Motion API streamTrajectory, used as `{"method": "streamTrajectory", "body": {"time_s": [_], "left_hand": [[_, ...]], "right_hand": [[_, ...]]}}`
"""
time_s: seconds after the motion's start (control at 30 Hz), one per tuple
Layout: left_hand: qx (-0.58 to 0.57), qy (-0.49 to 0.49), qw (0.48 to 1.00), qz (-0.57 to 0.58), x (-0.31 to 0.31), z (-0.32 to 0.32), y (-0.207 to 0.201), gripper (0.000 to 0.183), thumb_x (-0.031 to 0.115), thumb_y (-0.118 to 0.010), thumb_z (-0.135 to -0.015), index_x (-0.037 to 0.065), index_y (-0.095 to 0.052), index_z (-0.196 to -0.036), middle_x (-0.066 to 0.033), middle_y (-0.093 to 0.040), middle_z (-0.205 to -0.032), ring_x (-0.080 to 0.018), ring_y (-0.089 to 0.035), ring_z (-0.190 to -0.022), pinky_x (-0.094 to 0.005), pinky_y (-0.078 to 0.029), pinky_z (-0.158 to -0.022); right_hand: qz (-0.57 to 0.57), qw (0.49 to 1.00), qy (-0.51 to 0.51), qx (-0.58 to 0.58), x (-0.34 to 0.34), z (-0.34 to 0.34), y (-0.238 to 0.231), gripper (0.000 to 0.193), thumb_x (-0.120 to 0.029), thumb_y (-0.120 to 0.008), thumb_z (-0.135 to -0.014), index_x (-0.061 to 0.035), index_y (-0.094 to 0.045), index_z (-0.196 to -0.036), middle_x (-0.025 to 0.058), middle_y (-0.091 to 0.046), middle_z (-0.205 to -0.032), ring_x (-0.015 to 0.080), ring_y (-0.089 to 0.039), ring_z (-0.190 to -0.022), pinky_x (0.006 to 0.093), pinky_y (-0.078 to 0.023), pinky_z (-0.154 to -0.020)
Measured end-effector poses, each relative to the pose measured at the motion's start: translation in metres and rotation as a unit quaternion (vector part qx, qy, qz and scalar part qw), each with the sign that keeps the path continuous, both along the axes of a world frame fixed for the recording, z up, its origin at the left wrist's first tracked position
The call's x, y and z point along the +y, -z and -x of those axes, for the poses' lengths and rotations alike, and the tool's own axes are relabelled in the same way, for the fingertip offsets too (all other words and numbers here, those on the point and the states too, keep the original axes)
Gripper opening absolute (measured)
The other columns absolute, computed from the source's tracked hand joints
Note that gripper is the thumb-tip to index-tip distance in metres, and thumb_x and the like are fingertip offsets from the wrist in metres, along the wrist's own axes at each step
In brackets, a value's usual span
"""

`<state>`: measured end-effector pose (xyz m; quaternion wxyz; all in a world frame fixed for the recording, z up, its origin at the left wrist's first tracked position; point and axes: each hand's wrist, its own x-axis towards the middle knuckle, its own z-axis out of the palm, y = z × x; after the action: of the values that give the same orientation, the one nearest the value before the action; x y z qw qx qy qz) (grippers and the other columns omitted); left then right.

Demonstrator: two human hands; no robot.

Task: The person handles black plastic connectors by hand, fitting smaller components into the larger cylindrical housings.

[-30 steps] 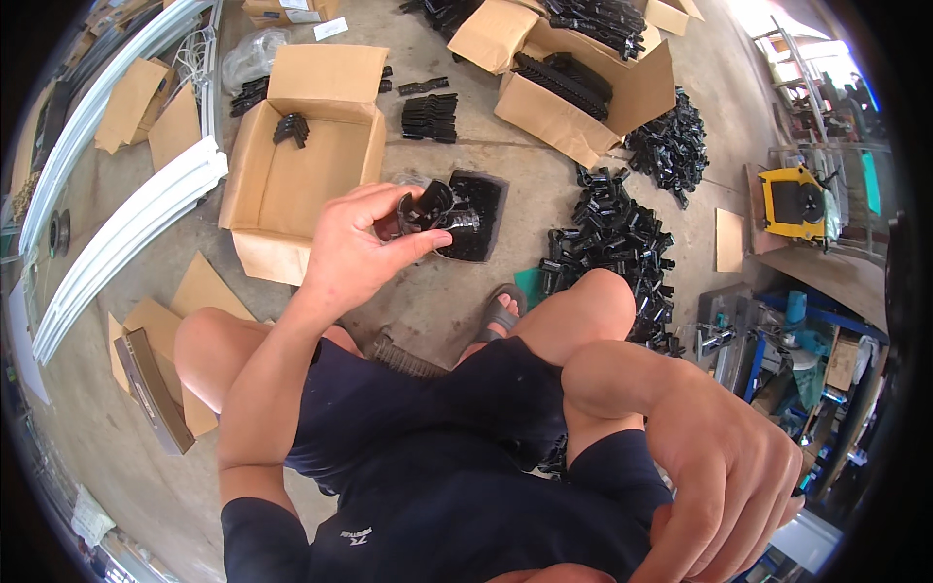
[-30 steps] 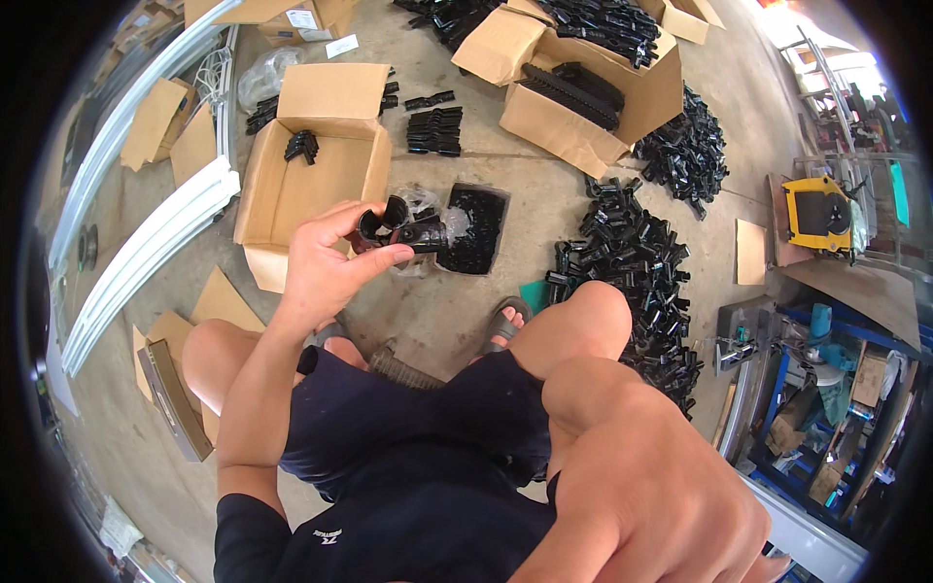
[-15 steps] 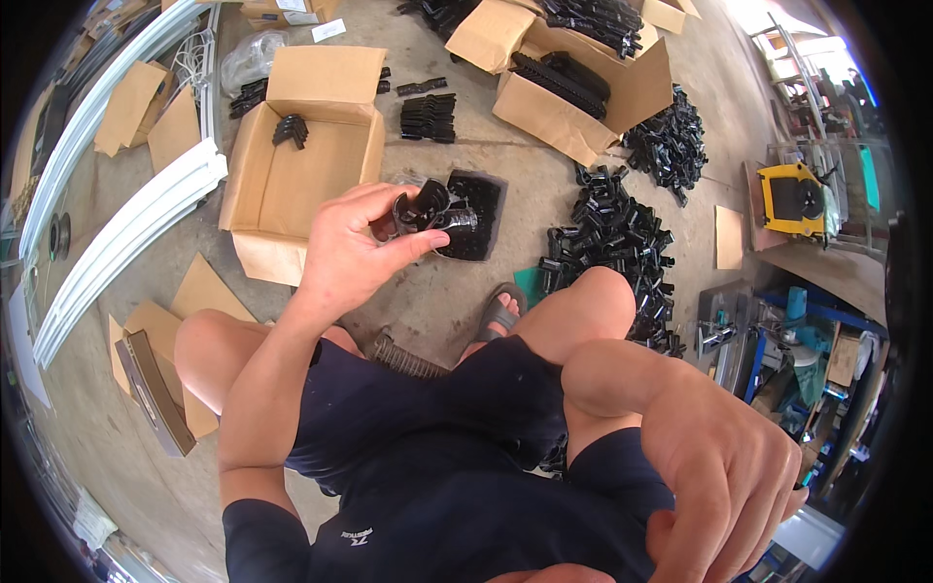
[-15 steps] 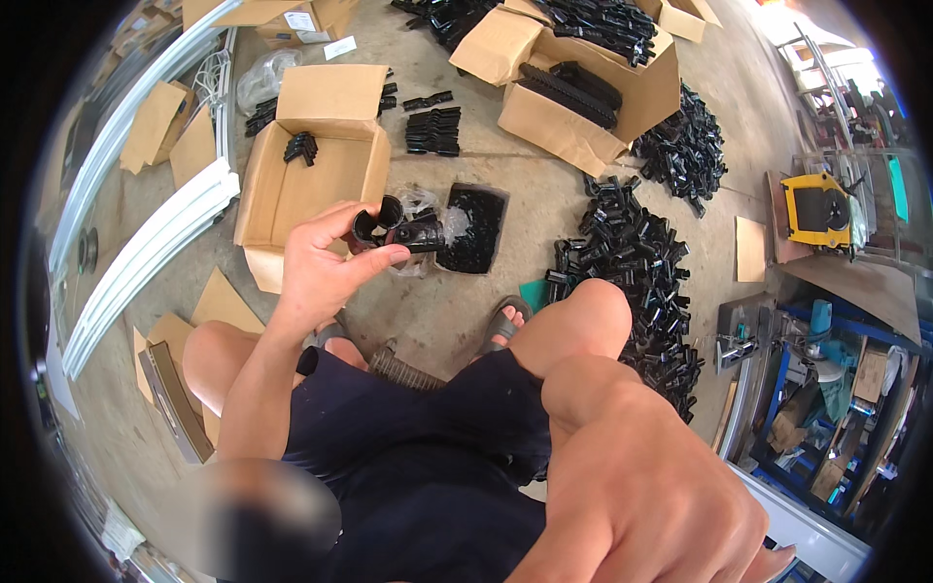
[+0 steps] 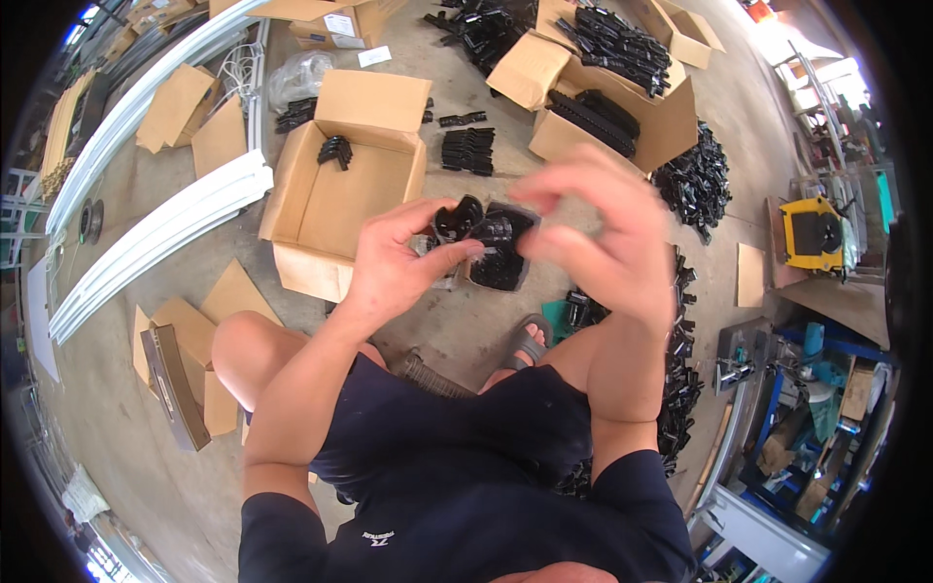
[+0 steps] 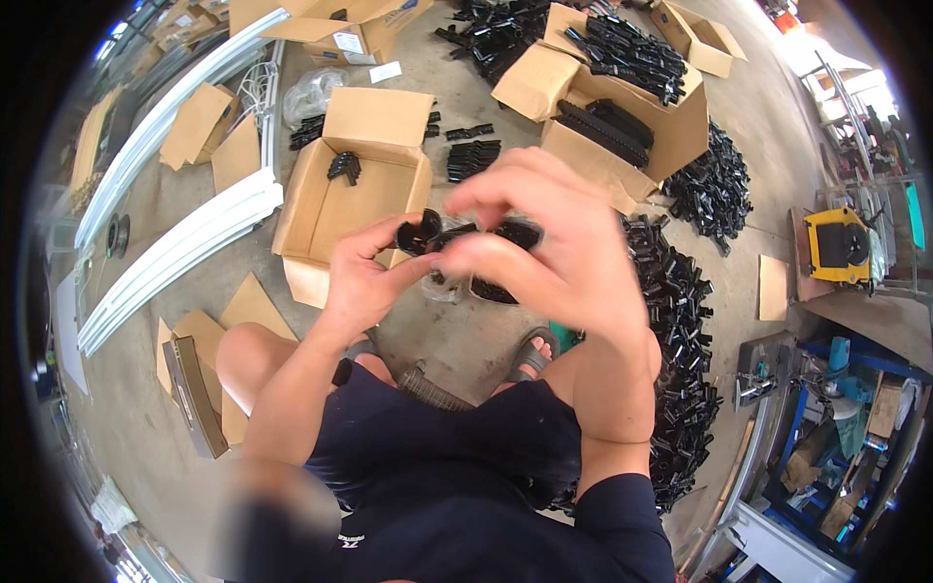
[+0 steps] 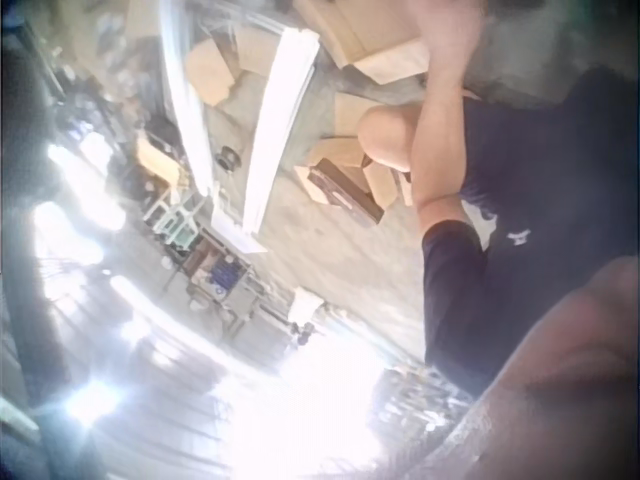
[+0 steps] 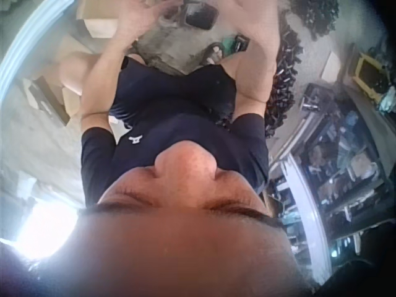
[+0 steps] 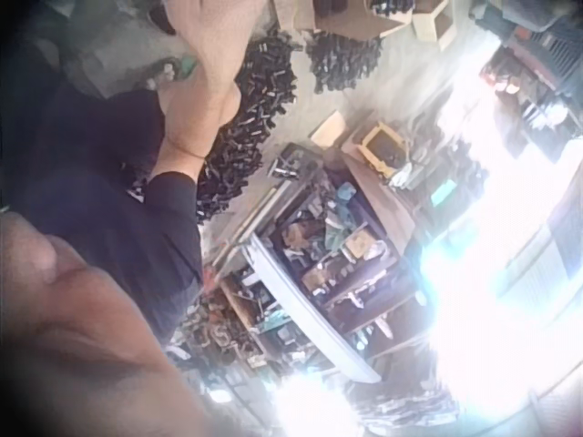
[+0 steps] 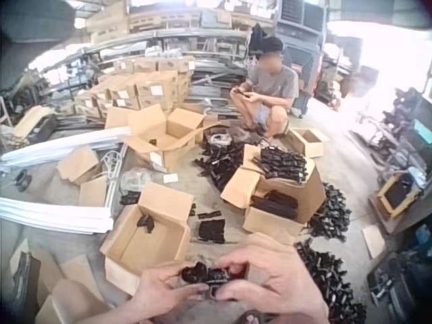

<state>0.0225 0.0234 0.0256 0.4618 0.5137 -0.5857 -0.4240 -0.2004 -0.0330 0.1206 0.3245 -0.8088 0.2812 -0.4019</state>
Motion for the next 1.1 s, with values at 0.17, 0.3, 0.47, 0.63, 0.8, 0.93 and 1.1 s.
{"method": "streamTrajectory", "body": {"time_s": [0.17,0.3,0.47,0.63,0.8,0.93,1.1], "left_hand": [[-0.035,0.027,0.999,0.003,-0.001,-0.001,-0.003,0.039,0.005,-0.083,-0.081,0.000,-0.070,-0.118,-0.0078,-0.073,-0.102,-0.0133,-0.068,-0.092,-0.0288,-0.054,-0.084],[-0.094,0.033,0.994,0.038,-0.003,-0.006,0.006,0.056,0.005,-0.080,-0.082,0.005,-0.062,-0.136,-0.0120,-0.074,-0.108,-0.0203,-0.073,-0.097,-0.0339,-0.057,-0.086],[-0.180,0.025,0.983,0.008,-0.002,-0.005,0.003,0.095,0.002,-0.076,-0.082,0.015,-0.025,-0.161,-0.0168,-0.073,-0.117,-0.0342,-0.072,-0.105,-0.0420,-0.058,-0.086],[-0.197,0.067,0.974,0.091,-0.006,-0.010,0.001,0.110,0.010,-0.077,-0.083,0.019,-0.005,-0.165,-0.0189,-0.073,-0.107,-0.0421,-0.069,-0.096,-0.0479,-0.056,-0.081],[-0.060,0.044,0.997,-0.022,-0.008,-0.005,-0.012,0.076,-0.001,-0.075,-0.084,0.005,-0.042,-0.152,-0.0154,-0.074,-0.117,-0.0249,-0.072,-0.109,-0.0361,-0.055,-0.095],[0.030,0.044,0.998,-0.028,-0.010,-0.004,-0.001,0.048,-0.002,-0.075,-0.086,-0.001,-0.061,-0.132,-0.0099,-0.074,-0.112,-0.0150,-0.069,-0.105,-0.0309,-0.054,-0.092],[0.075,0.028,0.995,-0.064,-0.009,0.001,-0.001,0.034,-0.004,-0.073,-0.087,-0.004,-0.066,-0.121,-0.0056,-0.072,-0.104,-0.0104,-0.066,-0.098,-0.0274,-0.054,-0.089]], "right_hand": [[-0.128,0.991,-0.034,0.033,-0.003,-0.028,0.056,0.040,-0.014,-0.087,-0.075,-0.0072,-0.071,-0.111,0.0069,-0.063,-0.092,0.0216,-0.061,-0.078,0.0338,-0.051,-0.069],[-0.129,0.991,-0.038,0.021,-0.006,-0.028,0.066,0.040,-0.011,-0.087,-0.075,-0.0064,-0.071,-0.111,0.0066,-0.063,-0.094,0.0210,-0.061,-0.077,0.0336,-0.051,-0.069],[-0.112,0.991,-0.034,0.061,-0.007,-0.031,0.071,0.039,-0.014,-0.086,-0.076,-0.0070,-0.071,-0.112,0.0069,-0.061,-0.090,0.0196,-0.060,-0.075,0.0336,-0.050,-0.069],[-0.107,0.989,-0.069,0.078,-0.012,-0.029,0.074,0.039,-0.016,-0.086,-0.077,-0.0070,-0.072,-0.112,0.0068,-0.061,-0.089,0.0196,-0.059,-0.074,0.0335,-0.050,-0.068],[-0.081,0.995,-0.046,0.044,-0.015,-0.023,0.081,0.035,-0.015,-0.084,-0.079,-0.0053,-0.072,-0.111,0.0064,-0.062,-0.091,0.0183,-0.059,-0.075,0.0316,-0.050,-0.070],[-0.101,0.994,-0.032,-0.021,-0.016,-0.024,0.082,0.034,-0.013,-0.082,-0.082,-0.0029,-0.072,-0.113,0.0071,-0.064,-0.095,0.0164,-0.059,-0.077,0.0301,-0.050,-0.072],[-0.101,0.994,-0.021,-0.037,-0.014,-0.022,0.084,0.034,-0.010,-0.081,-0.083,-0.0017,-0.071,-0.115,0.0074,-0.065,-0.097,0.0159,-0.062,-0.081,0.0300,-0.051,-0.074]]}}
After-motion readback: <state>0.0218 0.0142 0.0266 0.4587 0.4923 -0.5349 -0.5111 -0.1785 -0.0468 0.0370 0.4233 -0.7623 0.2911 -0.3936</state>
